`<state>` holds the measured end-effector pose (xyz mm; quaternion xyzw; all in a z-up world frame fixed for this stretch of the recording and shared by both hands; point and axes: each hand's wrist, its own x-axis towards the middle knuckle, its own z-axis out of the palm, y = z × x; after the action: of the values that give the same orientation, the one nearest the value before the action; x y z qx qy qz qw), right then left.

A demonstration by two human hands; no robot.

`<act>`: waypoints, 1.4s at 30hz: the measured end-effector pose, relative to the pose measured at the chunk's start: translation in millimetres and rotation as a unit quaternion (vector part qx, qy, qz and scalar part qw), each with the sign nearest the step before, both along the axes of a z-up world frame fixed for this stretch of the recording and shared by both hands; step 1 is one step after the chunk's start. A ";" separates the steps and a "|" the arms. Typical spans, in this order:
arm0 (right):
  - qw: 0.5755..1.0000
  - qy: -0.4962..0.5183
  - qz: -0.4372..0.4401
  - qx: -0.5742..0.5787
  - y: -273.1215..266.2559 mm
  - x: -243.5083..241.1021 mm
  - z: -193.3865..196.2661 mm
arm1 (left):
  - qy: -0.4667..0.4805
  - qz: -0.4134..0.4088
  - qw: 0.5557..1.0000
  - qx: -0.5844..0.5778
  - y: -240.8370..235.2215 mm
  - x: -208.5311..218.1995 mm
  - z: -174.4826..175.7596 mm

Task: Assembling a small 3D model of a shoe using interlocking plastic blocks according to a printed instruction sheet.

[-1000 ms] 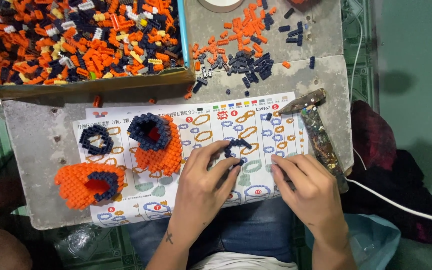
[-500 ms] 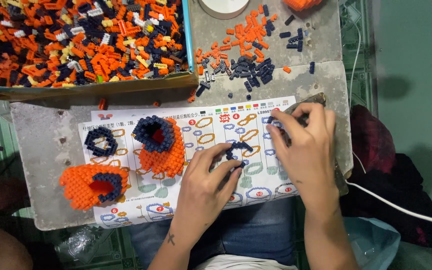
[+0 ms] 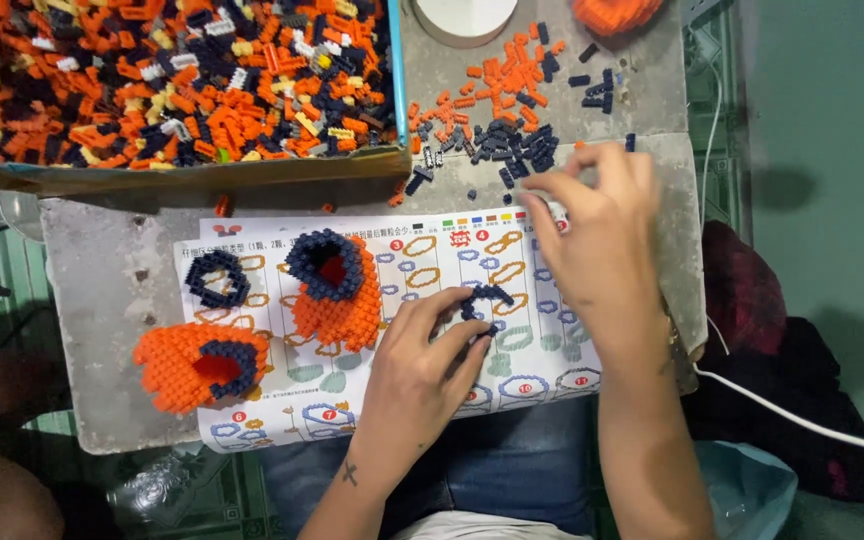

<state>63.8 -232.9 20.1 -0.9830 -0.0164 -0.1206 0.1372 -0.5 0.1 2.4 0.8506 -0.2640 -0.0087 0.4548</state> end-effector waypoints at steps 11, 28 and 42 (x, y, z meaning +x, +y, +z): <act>1.000 0.014 0.009 -0.014 2.8 25.2 -16.0 | 0.002 -0.004 1.000 -0.004 0.5 0.4 -1.1; 0.947 0.032 -0.017 0.320 -1.9 -141.5 16.6 | -0.005 -0.012 1.000 0.009 0.3 -0.3 -3.1; 0.982 -0.003 0.150 0.119 -0.7 -140.1 -0.4 | -0.036 -0.039 0.998 0.021 -0.7 3.0 0.8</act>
<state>-76.3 -233.6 19.7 -0.9458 -0.1493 -0.1027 0.2695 2.5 -0.5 3.1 0.8489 -0.3128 -0.0010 0.4261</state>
